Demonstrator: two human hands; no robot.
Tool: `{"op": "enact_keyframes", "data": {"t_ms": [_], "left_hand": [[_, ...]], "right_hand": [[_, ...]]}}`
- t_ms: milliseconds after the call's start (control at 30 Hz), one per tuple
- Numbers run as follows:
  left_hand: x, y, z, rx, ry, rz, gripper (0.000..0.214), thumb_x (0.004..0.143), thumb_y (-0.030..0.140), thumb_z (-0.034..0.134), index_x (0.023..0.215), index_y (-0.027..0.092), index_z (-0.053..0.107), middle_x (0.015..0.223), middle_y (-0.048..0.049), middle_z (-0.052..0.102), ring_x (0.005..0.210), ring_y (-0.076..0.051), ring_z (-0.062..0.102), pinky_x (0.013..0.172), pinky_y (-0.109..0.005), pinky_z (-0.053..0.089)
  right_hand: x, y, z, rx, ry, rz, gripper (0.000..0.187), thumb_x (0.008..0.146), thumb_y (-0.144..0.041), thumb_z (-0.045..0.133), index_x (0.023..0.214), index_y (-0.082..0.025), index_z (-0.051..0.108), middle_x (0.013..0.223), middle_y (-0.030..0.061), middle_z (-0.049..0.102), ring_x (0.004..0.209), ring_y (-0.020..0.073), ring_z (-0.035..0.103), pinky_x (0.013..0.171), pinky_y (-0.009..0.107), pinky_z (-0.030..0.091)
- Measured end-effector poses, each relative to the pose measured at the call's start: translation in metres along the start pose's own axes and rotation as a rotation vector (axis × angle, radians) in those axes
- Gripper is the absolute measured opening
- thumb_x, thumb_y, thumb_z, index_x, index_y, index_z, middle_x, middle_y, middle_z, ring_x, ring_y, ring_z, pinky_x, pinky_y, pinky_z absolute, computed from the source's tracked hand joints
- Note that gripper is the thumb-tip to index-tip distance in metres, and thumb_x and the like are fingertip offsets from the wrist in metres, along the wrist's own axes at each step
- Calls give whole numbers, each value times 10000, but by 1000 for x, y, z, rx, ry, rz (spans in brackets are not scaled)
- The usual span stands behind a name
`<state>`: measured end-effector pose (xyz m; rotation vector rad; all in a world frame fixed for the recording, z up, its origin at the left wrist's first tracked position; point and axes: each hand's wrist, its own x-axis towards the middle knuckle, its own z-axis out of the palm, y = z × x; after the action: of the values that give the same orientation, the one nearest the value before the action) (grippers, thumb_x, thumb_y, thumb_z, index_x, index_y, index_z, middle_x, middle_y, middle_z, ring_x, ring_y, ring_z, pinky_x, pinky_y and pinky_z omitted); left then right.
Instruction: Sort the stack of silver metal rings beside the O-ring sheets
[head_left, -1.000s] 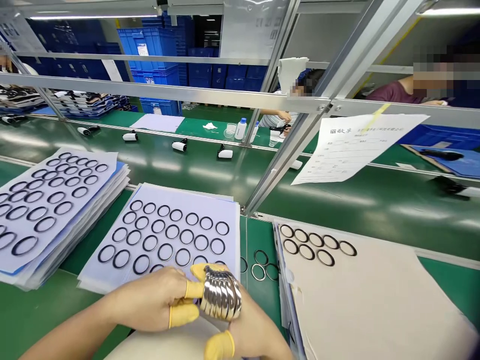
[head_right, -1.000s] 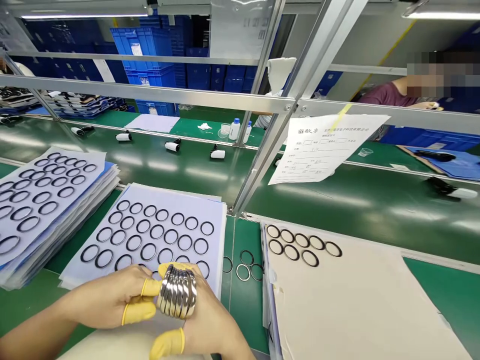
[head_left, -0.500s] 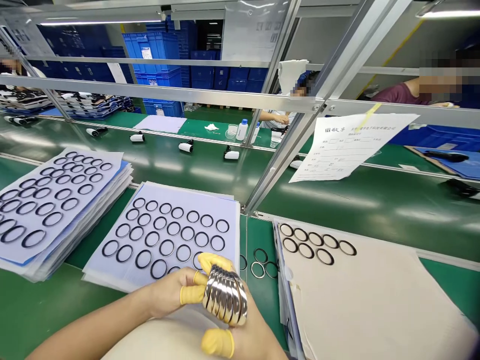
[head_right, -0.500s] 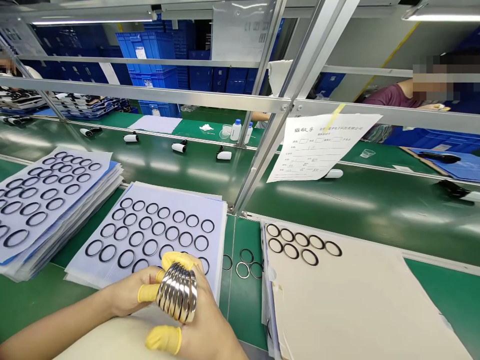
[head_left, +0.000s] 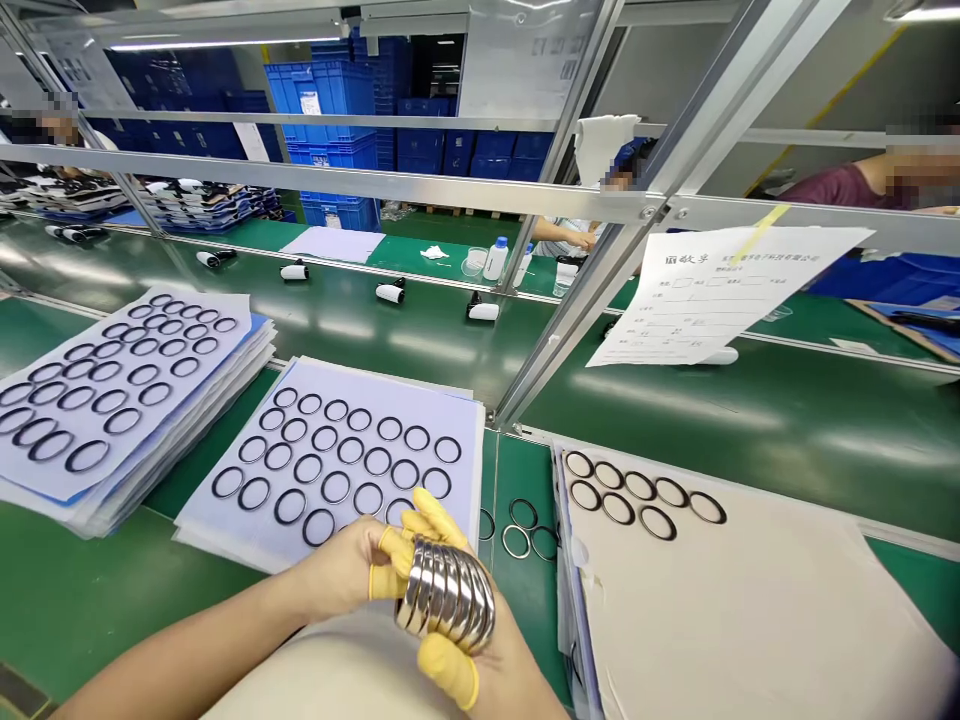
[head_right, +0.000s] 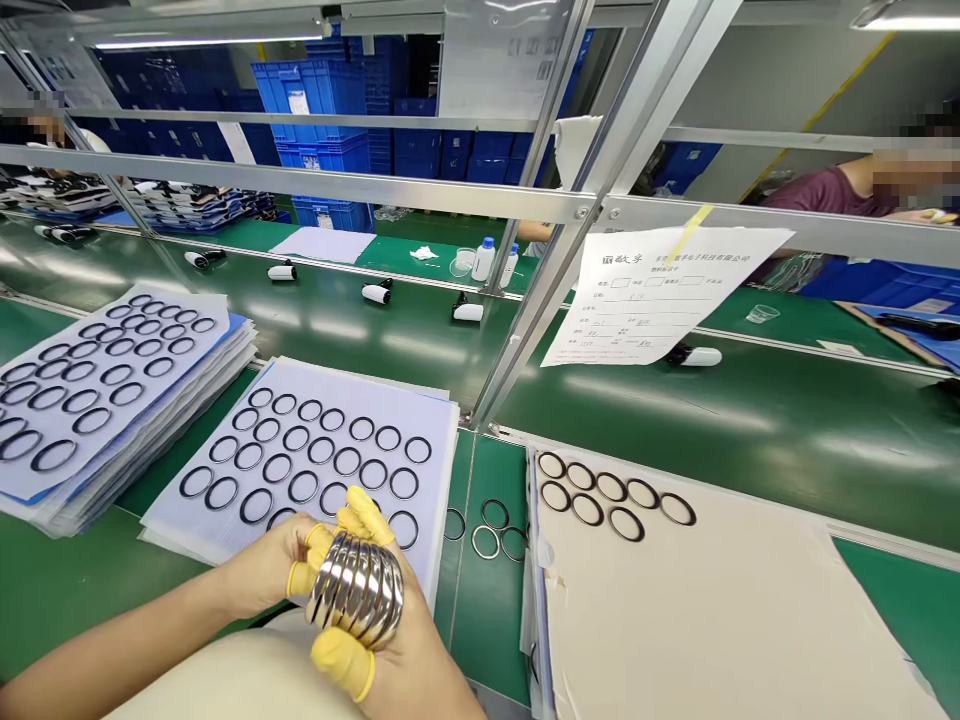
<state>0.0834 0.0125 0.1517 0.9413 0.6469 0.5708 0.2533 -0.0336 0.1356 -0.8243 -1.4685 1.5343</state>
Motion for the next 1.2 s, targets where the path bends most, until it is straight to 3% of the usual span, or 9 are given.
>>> {"op": "enact_keyframes", "data": {"t_ms": [133,267,433,533,633,733,833,967,1200], "left_hand": [[2,-2,3,61,103,5,195,645,310,814,651,135,730,675,-9,610,631,-118,519,625,-238,444],[-2,6,-1,312,148,223,119,760,261,721,711,155,743,803,-53,672,747,-168,584,691,-275,467],[-7,19,-5,895,114,526,214,881,211,558,766,189,737,862,-66,727,808,-187,590,821,-337,424],[-4,20,-4,1008,54,569,231,901,205,517,775,190,710,859,-59,727,809,-185,576,836,-346,419],[-4,22,-7,1019,28,616,242,913,183,489,772,177,686,882,-66,710,854,-184,567,851,-336,423],[-9,32,-21,1103,-128,547,196,917,175,505,815,185,672,943,-51,693,897,-171,578,886,-309,408],[-17,47,-42,1258,-304,380,169,920,202,531,789,190,637,780,-6,661,746,-135,576,819,-259,414],[-23,61,-66,1308,-366,318,169,904,219,546,744,184,586,678,13,597,633,-121,523,685,-219,415],[-18,55,-93,665,-564,93,379,977,376,359,761,153,576,644,-15,600,462,-86,512,519,-183,448]], "right_hand": [[-1,3,2,69,46,74,531,881,-604,446,1250,-243,569,1333,130,576,1352,294,395,1137,505,263],[0,9,0,36,33,68,566,838,-616,518,1253,-234,563,1254,129,628,1307,305,444,1118,497,302],[0,17,-5,203,-206,135,415,806,-554,623,1109,-273,662,1071,82,720,954,284,678,889,455,508],[1,15,-4,418,-345,143,502,765,-498,704,1225,-334,588,1098,51,723,862,249,716,833,424,526],[2,13,-2,430,-312,111,447,784,-466,701,1202,-339,610,1108,45,722,887,238,711,876,428,501],[0,14,0,302,-206,114,431,781,-525,674,1116,-254,661,1044,84,727,911,269,689,887,455,494],[1,15,7,-14,-61,180,599,715,-613,681,1147,-199,646,1100,129,673,1007,337,623,906,506,473],[19,4,24,-404,22,219,649,668,-626,704,1156,-200,665,1144,147,615,1110,389,522,975,543,402],[51,-7,46,-227,143,177,902,558,-752,687,1298,-254,552,1348,143,517,1246,402,449,1045,552,339]]}}
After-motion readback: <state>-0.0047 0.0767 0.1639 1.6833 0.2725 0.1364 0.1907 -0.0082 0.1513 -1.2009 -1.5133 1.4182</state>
